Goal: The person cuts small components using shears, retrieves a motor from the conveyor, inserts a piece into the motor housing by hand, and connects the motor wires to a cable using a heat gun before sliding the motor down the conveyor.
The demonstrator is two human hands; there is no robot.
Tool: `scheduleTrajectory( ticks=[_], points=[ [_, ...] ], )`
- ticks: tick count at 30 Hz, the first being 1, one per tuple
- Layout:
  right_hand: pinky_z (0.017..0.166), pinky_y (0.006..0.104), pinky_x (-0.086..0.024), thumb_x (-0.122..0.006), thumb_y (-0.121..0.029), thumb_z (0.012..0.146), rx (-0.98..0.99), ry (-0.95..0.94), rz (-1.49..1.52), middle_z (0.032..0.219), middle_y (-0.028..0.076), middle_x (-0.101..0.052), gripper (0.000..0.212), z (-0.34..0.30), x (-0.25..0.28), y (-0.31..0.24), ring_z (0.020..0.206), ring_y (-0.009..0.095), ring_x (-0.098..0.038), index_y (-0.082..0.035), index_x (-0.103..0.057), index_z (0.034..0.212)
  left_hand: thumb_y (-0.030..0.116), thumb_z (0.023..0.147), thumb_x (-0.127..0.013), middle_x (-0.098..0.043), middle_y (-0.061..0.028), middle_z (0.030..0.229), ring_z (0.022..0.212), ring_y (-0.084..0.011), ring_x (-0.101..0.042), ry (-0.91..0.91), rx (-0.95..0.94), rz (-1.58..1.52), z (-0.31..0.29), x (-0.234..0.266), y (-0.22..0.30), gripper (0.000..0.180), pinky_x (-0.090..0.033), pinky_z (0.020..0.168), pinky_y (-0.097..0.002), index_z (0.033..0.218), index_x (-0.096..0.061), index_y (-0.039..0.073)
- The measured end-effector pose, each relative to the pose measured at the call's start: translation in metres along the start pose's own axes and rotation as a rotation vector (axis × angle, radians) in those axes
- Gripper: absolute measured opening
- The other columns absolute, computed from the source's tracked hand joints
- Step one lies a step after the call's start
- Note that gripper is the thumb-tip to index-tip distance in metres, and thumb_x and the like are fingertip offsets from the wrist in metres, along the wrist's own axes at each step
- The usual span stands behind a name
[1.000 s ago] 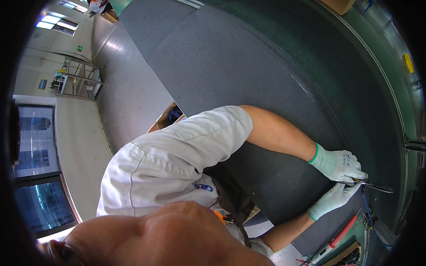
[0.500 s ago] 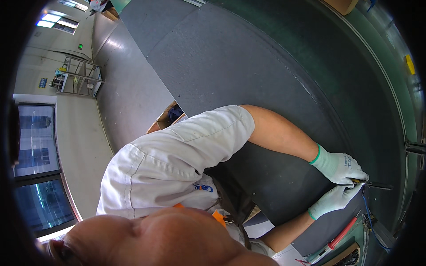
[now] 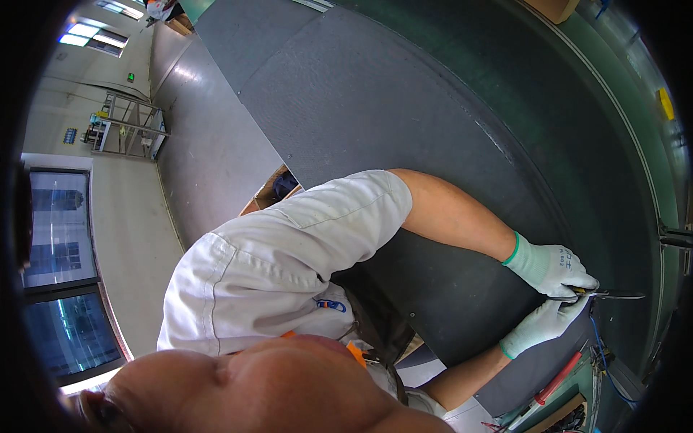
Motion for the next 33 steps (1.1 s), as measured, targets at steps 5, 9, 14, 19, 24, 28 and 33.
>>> scheduleTrajectory(
  ticks=[5,9,14,19,24,28,33],
  points=[
    [0.107,0.0312,-0.045,-0.058,-0.009,0.103,-0.087,0.004,0.010,0.141,0.016,-0.058,0.049,-0.002,0.000,-0.004,0.125,0.020,-0.057,0.002,-0.047,0.150,0.031,0.094,-0.067,-0.069,-0.0130,0.091,0.088,-0.0360,-0.068,-0.034,0.055,-0.023,0.001,0.005,0.004,0.035,-0.053,0.076,-0.0487,0.123,-0.062,0.012],
    [0.107,0.0312,-0.046,-0.058,-0.010,0.103,-0.085,-0.001,-0.007,0.142,0.016,-0.058,0.049,0.000,0.000,-0.001,0.125,0.021,-0.058,0.001,-0.048,0.149,0.032,0.094,-0.067,-0.069,-0.0130,0.089,0.086,-0.0360,-0.068,-0.020,0.044,-0.046,0.001,0.004,0.002,0.034,-0.052,0.076,-0.0488,0.119,-0.063,0.010],
    [0.107,0.0326,-0.047,-0.059,-0.008,0.102,0.007,-0.014,-0.105,0.144,0.014,-0.058,0.049,0.000,0.001,-0.008,0.126,0.022,-0.058,0.003,-0.048,0.148,0.029,0.095,-0.066,-0.069,-0.0116,0.090,0.088,-0.0347,-0.069,-0.010,-0.001,0.009,0.002,0.000,0.000,0.031,-0.053,0.077,-0.0489,0.119,-0.061,0.011],
    [0.108,0.0327,-0.046,-0.059,-0.009,0.102,-0.002,-0.016,-0.113,0.145,0.014,-0.057,0.050,-0.002,-0.002,-0.011,0.128,0.021,-0.057,0.003,-0.047,0.149,0.027,0.095,-0.065,-0.069,-0.0112,0.090,0.088,-0.0339,-0.069,0.027,-0.026,-0.024,-0.001,0.000,-0.001,0.027,-0.053,0.077,-0.0486,0.117,-0.061,0.011],
    [0.108,0.0319,-0.047,-0.058,-0.010,0.103,-0.005,0.008,-0.070,0.145,0.015,-0.057,0.049,-0.001,0.002,-0.008,0.127,0.021,-0.058,0.003,-0.048,0.149,0.027,0.095,-0.065,-0.069,-0.0117,0.091,0.089,-0.0343,-0.068,0.029,-0.017,-0.032,0.000,0.000,0.000,0.029,-0.053,0.077,-0.0483,0.117,-0.061,0.010],
    [0.106,0.0324,-0.046,-0.061,-0.010,0.102,-0.078,0.011,-0.047,0.143,0.016,-0.059,0.049,-0.001,0.001,0.001,0.125,0.022,-0.059,0.002,-0.049,0.147,0.027,0.093,-0.066,-0.068,-0.0128,0.092,0.089,-0.0344,-0.068,0.026,0.029,-0.087,-0.002,0.005,0.004,0.034,-0.053,0.078,-0.0476,0.122,-0.061,0.010],
    [0.107,0.0325,-0.046,-0.061,-0.008,0.101,0.015,0.024,-0.048,0.143,0.016,-0.058,0.050,-0.003,-0.001,-0.009,0.127,0.022,-0.058,0.002,-0.049,0.148,0.029,0.093,-0.068,-0.068,-0.0125,0.096,0.092,-0.0337,-0.068,0.008,-0.009,-0.068,0.000,0.002,-0.001,0.040,-0.053,0.079,-0.0469,0.129,-0.060,0.011]
  ],
)
Point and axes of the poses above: each hand's wrist, its own z-axis towards the middle knuckle, its own x-axis out of the back of the hand, y = z × x, the point moved 8 cm from there along z, towards the middle knuckle
